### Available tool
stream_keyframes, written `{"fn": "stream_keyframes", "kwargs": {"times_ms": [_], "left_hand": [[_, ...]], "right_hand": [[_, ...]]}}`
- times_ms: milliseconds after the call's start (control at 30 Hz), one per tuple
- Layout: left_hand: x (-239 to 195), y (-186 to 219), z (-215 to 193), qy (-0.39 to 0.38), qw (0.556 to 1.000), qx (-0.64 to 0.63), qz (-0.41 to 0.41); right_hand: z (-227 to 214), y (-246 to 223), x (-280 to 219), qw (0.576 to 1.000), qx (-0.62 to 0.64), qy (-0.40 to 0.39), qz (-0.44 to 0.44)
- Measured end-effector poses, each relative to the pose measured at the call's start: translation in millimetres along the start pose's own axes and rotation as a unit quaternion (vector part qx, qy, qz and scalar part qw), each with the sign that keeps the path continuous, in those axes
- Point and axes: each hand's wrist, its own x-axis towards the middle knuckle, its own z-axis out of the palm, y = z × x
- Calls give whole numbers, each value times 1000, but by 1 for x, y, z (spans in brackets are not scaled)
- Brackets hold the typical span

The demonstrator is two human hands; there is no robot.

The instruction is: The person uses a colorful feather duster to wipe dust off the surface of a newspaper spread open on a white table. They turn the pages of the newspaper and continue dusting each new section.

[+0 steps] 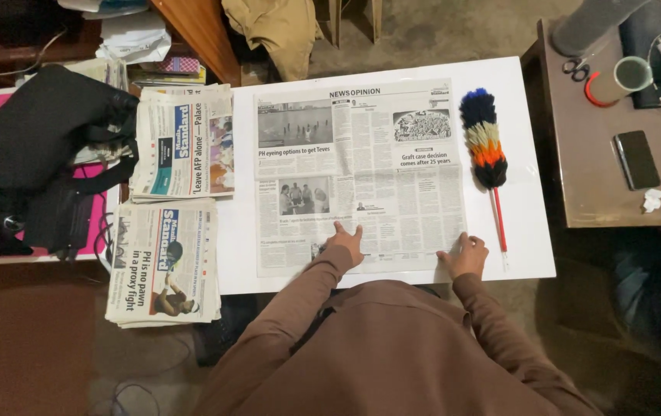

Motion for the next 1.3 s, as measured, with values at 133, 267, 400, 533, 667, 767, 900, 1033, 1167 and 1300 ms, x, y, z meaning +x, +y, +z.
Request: {"fn": "stream_keyframes", "kwargs": {"times_ms": [133,267,400,533,667,767,900,1033,1167,1300], "left_hand": [[5,-2,7,-17,1000,17,3],[13,-3,8,25,999,-23,16],[10,0,4,27,1000,8,12],[-3,13,-8,0,1000,17,-2],[-8,37,-11,84,996,-13,-20],[-34,74,-20,163,981,-8,100],[-53,121,-11,306,895,-39,322],[-10,111,21,406,840,-150,326],[-31,77,-2,425,811,-364,167],[-46,0,7,457,648,-609,2]], "right_hand": [[27,38,25,992,72,86,-48],[13,44,35,978,199,26,56],[14,59,42,990,138,26,-18],[19,68,56,976,211,6,-48],[-18,27,45,959,276,-60,-4],[-37,0,41,944,319,-82,-12],[-49,-31,44,871,458,-173,31],[-87,-69,27,810,530,-248,33],[-32,-36,52,896,386,-150,-161],[13,-8,63,912,-133,-9,-388]]}}
